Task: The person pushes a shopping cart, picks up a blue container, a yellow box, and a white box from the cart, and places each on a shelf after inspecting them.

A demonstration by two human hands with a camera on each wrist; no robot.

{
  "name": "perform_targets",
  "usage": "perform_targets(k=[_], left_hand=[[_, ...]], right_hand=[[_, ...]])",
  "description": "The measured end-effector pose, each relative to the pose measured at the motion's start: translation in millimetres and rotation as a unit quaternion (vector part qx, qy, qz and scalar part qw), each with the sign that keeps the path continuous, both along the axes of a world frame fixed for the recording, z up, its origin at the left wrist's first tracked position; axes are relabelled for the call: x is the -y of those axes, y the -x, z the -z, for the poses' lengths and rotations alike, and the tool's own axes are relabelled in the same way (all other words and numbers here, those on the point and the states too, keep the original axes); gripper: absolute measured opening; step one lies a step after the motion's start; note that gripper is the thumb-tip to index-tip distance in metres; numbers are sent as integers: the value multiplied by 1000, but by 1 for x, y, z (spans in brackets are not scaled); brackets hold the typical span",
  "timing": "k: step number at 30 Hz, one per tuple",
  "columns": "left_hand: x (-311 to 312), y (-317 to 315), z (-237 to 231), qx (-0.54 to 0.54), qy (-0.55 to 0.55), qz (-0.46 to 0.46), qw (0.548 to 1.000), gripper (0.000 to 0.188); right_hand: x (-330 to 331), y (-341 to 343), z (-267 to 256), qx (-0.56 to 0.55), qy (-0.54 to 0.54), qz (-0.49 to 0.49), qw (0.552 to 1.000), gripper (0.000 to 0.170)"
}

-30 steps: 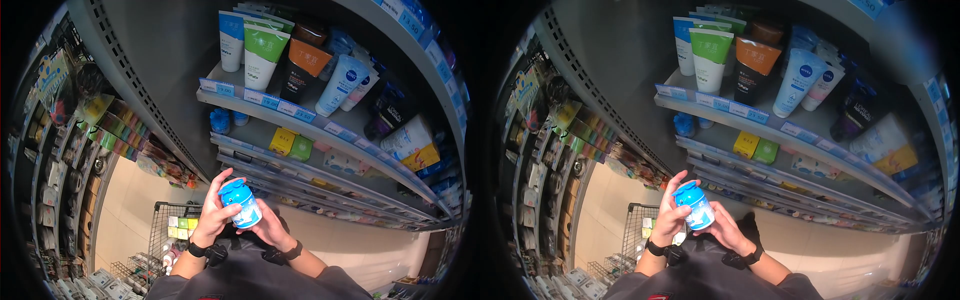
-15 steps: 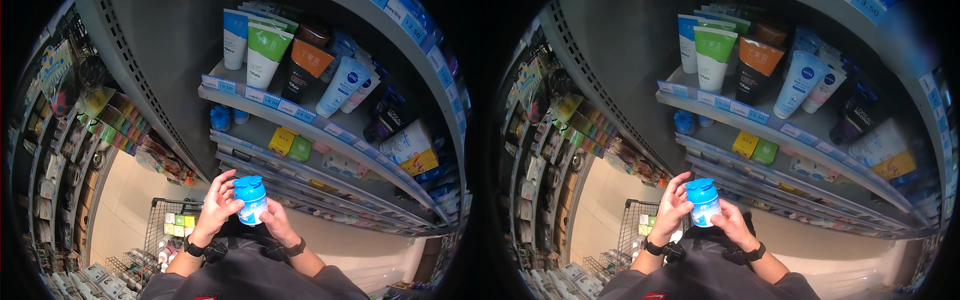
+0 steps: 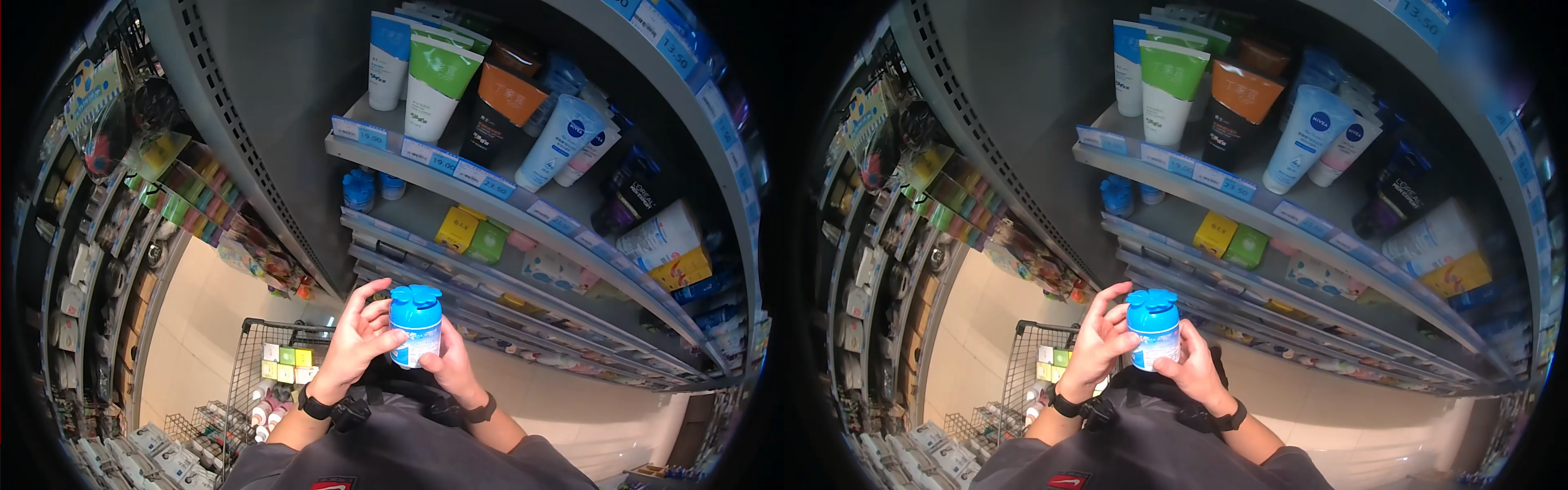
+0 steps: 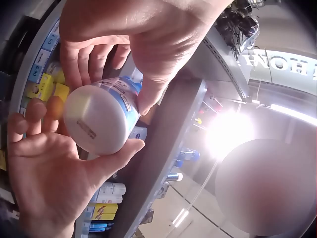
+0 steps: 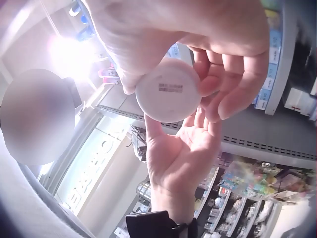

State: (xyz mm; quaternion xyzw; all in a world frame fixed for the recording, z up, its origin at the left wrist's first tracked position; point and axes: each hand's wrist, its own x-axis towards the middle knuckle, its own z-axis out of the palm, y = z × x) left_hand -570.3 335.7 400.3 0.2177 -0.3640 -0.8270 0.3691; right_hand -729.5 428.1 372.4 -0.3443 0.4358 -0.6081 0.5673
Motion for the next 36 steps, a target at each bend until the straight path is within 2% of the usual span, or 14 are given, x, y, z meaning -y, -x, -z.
perform_targets(k=[3,6,8,11,12,16,19,22,26,28,32,34,35,36], left_hand=[[-2,0,0,-4,12,-7,1000,82],[-5,-2,0,-40,-2,-15,999,80],[-5,-2,-1,-58,-21,-23,998,79],[-7,-4,-1,-66,-25,-38,997,79],[-6,-3,-1,-58,-7,-46,997,79],[-6,-5,-2,-60,17,-28,998,76],[-9,-3,0,-51,20,-37,998,69],[-9,-1,7,-4,15,-52,999,63],[-12,3,6,20,32,-24,999,66],[-14,4,7,31,35,-19,999,67],[-13,3,7,32,22,-19,999,65],[-12,1,11,13,19,-28,999,63],[-11,0,14,1,1,-30,1000,61],[-10,-1,16,-11,-17,-32,999,59]], right_hand=[[-1,2,3,-45,10,20,999,70],[-2,7,6,24,-5,-18,1000,78],[-1,8,3,153,-25,-117,981,81],[-5,10,1,139,-42,-170,975,72],[-6,11,1,89,-41,-170,981,57],[-7,10,1,56,-13,-129,990,52],[-8,11,1,83,7,-88,993,48],[-7,9,-9,73,1,-45,996,47],[-8,5,3,63,-18,-21,998,54],[-9,-2,5,12,29,21,999,59],[-9,-3,4,-5,36,-15,999,62],[-10,3,7,108,8,-72,991,66],[-10,4,9,108,7,-74,991,66],[-8,6,10,162,-12,-116,980,70]])
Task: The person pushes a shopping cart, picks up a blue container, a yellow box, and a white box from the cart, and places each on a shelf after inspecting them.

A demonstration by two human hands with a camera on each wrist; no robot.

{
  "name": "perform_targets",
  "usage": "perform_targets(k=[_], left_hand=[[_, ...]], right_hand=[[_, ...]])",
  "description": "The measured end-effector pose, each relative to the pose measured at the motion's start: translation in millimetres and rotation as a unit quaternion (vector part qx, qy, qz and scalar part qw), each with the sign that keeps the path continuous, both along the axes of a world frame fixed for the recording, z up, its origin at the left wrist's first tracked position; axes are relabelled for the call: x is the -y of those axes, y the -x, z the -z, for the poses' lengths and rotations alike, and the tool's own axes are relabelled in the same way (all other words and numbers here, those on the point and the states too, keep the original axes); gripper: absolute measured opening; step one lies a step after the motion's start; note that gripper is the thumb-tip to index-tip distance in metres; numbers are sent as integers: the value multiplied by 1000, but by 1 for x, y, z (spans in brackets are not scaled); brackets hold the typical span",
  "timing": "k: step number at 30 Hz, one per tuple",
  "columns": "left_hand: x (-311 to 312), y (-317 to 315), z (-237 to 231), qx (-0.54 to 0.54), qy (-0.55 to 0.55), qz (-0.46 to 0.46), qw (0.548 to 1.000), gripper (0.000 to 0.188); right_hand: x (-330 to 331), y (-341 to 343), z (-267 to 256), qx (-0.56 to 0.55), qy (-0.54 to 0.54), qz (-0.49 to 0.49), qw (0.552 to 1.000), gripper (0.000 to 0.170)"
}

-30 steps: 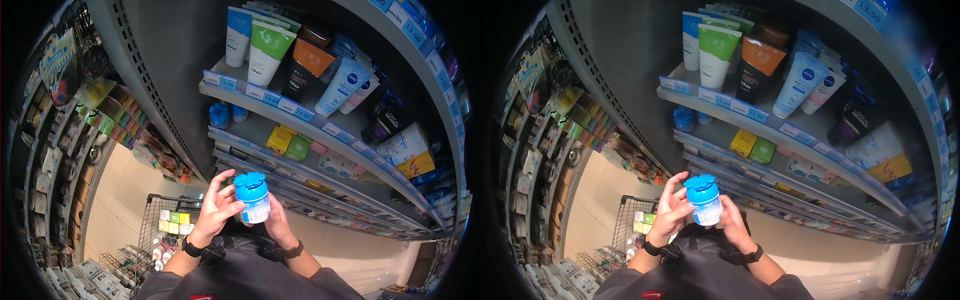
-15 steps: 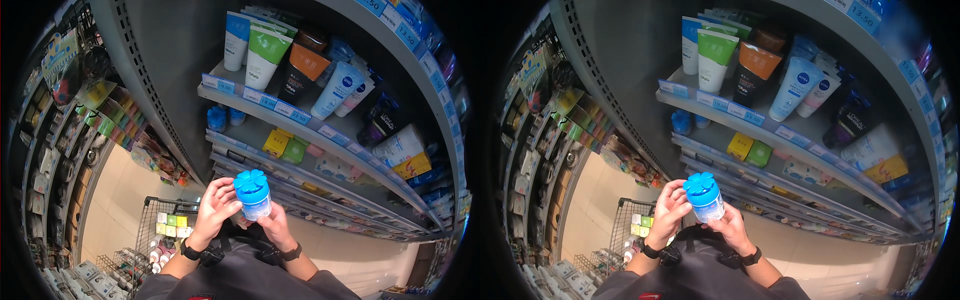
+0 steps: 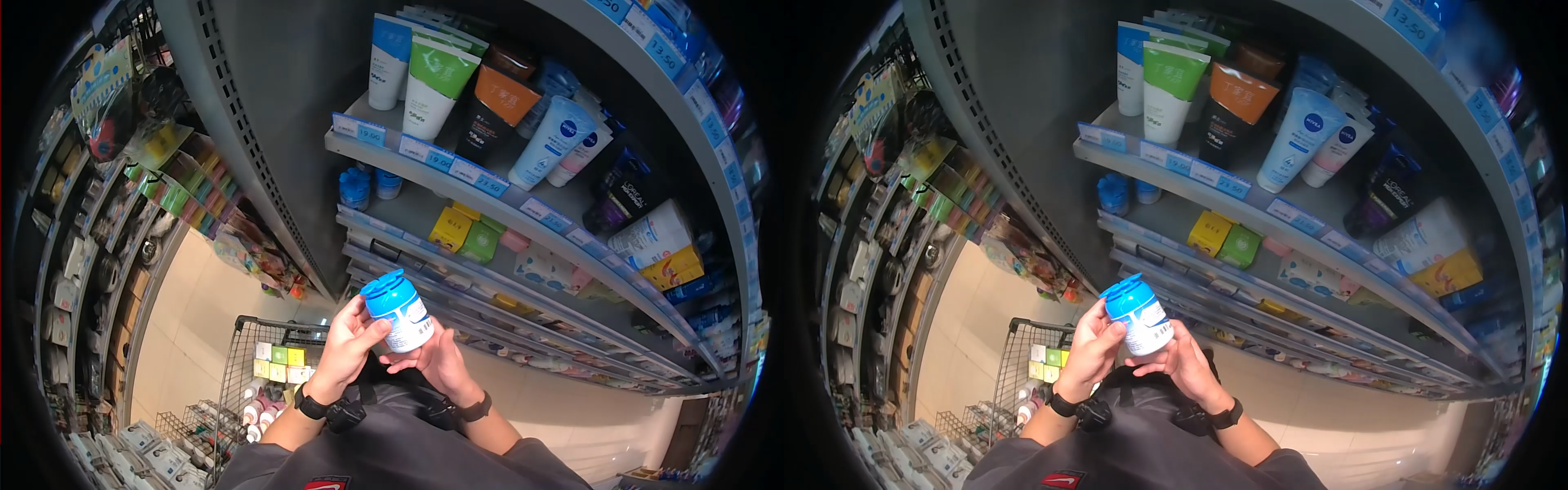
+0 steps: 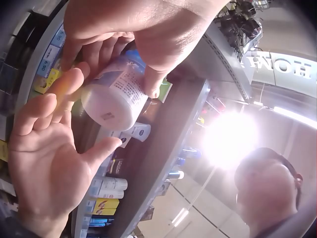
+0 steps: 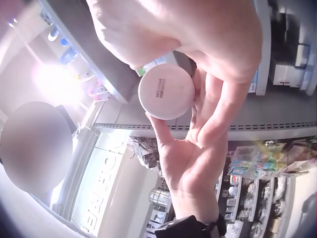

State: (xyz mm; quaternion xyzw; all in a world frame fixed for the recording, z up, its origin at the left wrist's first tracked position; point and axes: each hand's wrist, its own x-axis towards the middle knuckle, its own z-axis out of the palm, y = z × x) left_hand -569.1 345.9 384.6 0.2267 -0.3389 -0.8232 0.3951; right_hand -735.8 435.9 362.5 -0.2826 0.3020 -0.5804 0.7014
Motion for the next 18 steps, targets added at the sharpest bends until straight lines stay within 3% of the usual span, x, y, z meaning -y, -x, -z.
perform_targets(k=[2,6,8,9,12,18], left_hand=[[-1,-2,-3,4,1,8,1000,59],[-3,0,-3,0,-3,26,1000,59],[-7,5,-6,0,3,11,1000,60],[-8,6,-7,-1,9,-4,1000,62],[-5,9,1,54,29,-22,998,65],[-13,17,-3,39,17,-3,999,65]], right_hand=[[1,0,3,57,-23,-61,996,79],[0,-4,-7,15,-72,-54,996,88],[-1,0,0,65,-15,-36,997,70],[-1,1,0,65,-16,-36,997,70],[-1,4,-2,14,-6,6,1000,67],[0,-1,-1,-135,3,106,985,56]])
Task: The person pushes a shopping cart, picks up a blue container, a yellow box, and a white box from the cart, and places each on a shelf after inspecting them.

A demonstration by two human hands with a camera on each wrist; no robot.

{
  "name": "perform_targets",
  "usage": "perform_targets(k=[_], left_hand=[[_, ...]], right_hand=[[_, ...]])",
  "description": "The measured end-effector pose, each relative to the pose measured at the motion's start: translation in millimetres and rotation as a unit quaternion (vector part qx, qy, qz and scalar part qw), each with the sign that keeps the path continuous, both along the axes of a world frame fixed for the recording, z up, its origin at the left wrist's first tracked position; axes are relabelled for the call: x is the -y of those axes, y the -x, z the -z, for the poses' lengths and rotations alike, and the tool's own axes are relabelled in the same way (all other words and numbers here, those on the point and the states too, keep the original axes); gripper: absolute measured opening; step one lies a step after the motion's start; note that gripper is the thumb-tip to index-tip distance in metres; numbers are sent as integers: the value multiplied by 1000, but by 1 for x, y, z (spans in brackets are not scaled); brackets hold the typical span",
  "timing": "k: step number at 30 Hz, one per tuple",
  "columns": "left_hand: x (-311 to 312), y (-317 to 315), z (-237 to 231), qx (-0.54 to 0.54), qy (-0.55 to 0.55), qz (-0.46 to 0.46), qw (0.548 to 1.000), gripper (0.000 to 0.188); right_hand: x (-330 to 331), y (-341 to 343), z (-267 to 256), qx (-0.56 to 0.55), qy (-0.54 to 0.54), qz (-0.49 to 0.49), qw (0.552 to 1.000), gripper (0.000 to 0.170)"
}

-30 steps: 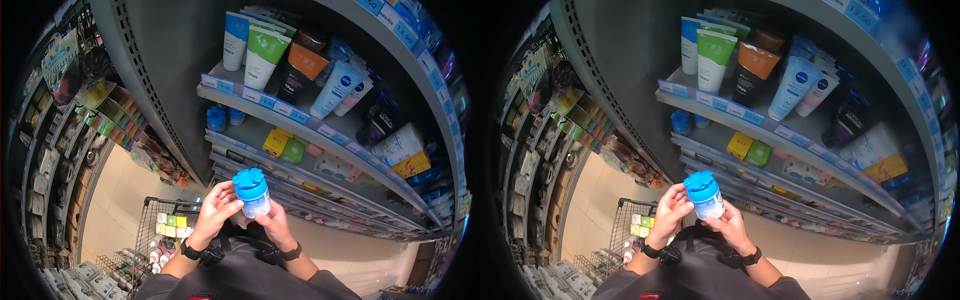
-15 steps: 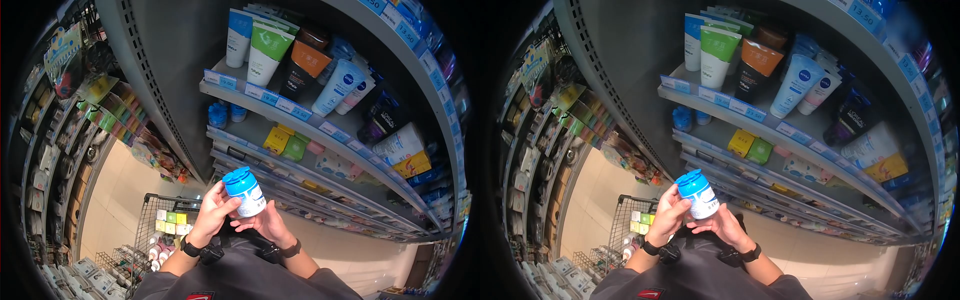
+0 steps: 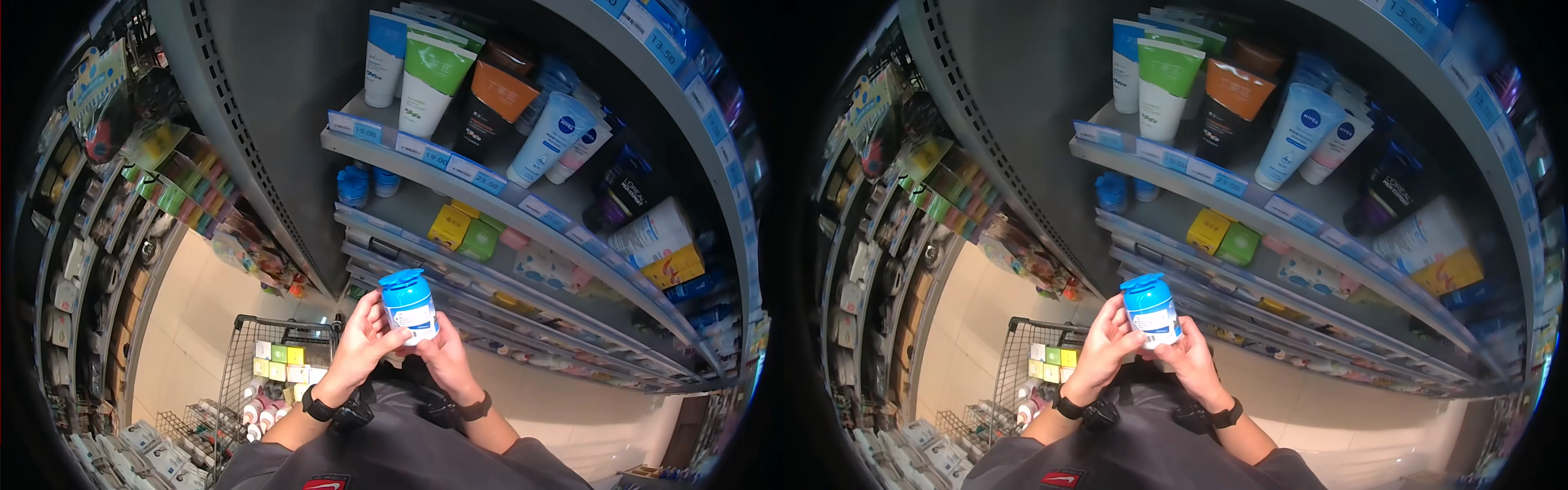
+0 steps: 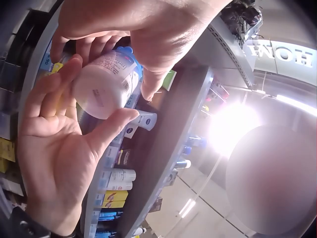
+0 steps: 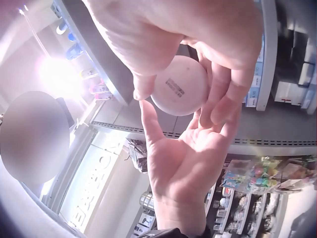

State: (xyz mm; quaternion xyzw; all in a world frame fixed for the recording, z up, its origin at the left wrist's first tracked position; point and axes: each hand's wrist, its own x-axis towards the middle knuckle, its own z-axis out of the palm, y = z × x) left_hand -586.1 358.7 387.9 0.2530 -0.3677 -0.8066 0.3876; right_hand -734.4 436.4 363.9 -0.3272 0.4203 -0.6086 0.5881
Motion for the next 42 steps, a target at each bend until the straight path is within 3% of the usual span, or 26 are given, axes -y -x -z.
perform_targets(k=[6,8,9,11,12,17,19,22,25,33,35,42], left_hand=[[5,-4,4,-57,-23,4,998,68],[2,-4,5,-89,-23,13,996,68],[1,-4,5,-120,-22,24,992,67],[0,-2,4,-121,-14,19,992,66],[-1,-3,5,-111,-9,26,993,65],[-1,-1,4,-106,-16,28,994,61],[1,1,7,-58,-19,0,998,58],[2,0,9,-45,-17,-4,999,55],[1,2,11,-45,-9,-14,999,54],[0,3,14,-82,-39,-23,996,51],[-2,4,17,-103,-30,-23,994,50],[0,3,12,-104,-45,8,994,49]], right_hand=[[-3,1,2,61,27,-5,998,55],[1,-2,-4,199,-33,29,979,63],[1,-1,-8,199,-33,29,979,63],[1,4,-13,402,-51,-149,902,71],[0,4,-8,426,-41,-162,889,71],[-2,3,2,398,-48,-96,911,60],[-2,3,3,380,-37,-81,921,54],[-3,2,0,204,-4,17,979,32],[-3,-3,-6,149,-36,56,987,34],[-1,-6,-6,188,-45,49,980,42],[1,-4,-8,295,-81,-23,952,49],[-1,-1,0,285,-52,-41,956,53]])
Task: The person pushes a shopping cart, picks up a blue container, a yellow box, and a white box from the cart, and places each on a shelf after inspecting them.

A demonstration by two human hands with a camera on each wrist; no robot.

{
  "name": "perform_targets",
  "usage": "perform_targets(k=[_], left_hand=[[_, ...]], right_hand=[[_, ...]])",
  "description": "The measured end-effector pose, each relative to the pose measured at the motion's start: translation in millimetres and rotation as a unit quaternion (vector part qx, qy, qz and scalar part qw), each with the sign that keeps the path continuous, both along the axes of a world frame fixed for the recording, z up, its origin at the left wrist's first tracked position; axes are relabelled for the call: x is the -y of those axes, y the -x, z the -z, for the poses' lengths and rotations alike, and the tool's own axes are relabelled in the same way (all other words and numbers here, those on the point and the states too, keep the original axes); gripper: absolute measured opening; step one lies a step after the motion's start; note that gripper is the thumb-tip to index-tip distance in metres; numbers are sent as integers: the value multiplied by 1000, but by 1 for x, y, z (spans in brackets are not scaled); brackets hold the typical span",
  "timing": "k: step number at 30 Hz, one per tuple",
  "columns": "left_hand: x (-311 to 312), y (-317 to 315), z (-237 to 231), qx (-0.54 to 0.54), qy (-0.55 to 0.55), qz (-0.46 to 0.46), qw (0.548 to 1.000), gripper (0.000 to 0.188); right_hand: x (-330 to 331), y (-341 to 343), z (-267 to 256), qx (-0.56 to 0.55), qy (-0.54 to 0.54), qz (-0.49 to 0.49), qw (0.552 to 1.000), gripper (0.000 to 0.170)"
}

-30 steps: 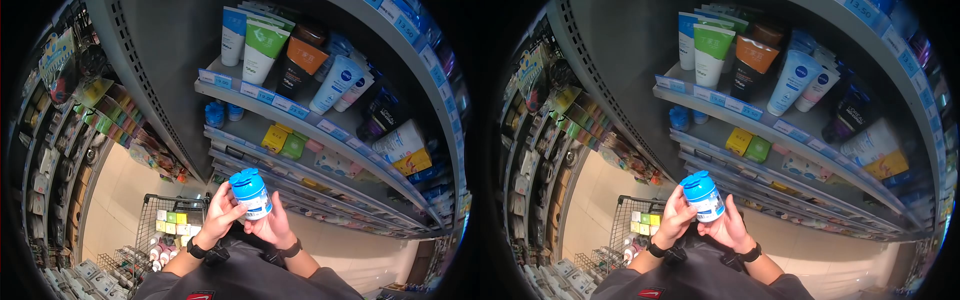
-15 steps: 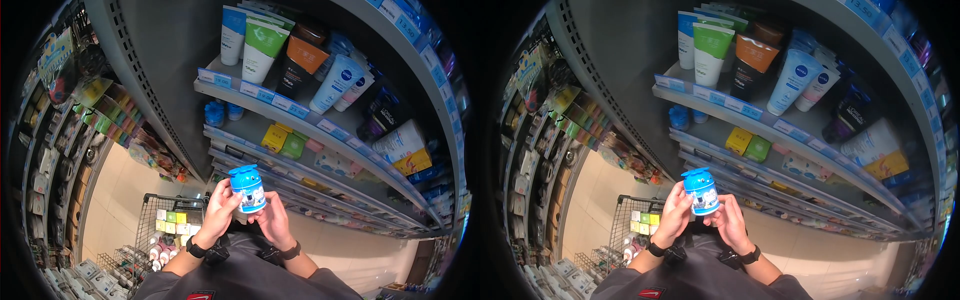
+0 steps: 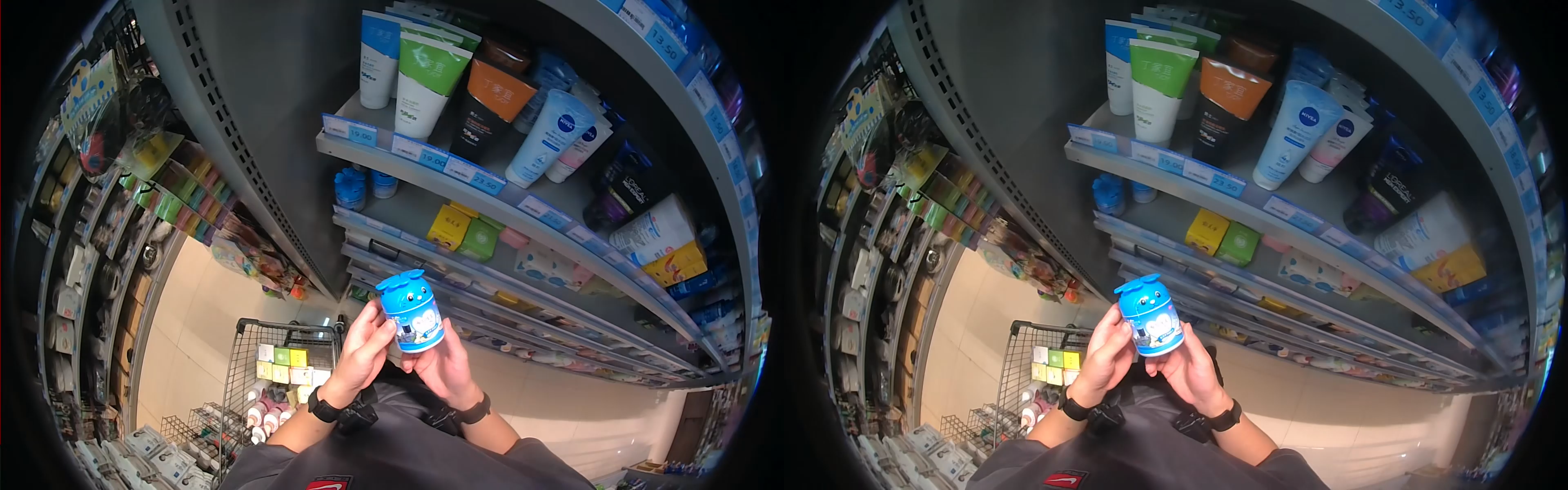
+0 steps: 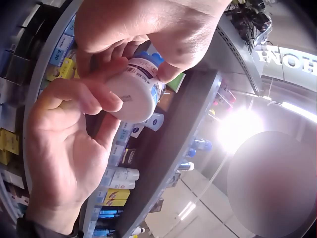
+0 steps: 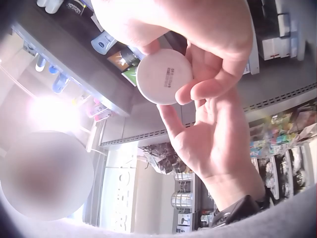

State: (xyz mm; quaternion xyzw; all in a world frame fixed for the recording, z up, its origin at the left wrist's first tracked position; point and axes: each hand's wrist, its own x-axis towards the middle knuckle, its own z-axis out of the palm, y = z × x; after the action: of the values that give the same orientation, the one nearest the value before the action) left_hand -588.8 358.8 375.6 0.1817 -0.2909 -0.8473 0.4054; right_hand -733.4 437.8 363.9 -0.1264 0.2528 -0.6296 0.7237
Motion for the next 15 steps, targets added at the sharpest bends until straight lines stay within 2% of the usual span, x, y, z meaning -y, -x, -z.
perform_targets(k=[3,5,9,15], left_hand=[[3,-2,5,32,22,-1,999,46],[4,-4,5,51,26,-6,998,44],[5,-6,2,50,33,-7,998,44],[6,-8,5,70,21,-23,997,41]], right_hand=[[0,3,1,2,17,22,1000,47],[0,4,-4,-84,22,30,996,43],[2,0,-8,-87,18,35,995,45],[6,3,-7,-184,12,40,982,48]])
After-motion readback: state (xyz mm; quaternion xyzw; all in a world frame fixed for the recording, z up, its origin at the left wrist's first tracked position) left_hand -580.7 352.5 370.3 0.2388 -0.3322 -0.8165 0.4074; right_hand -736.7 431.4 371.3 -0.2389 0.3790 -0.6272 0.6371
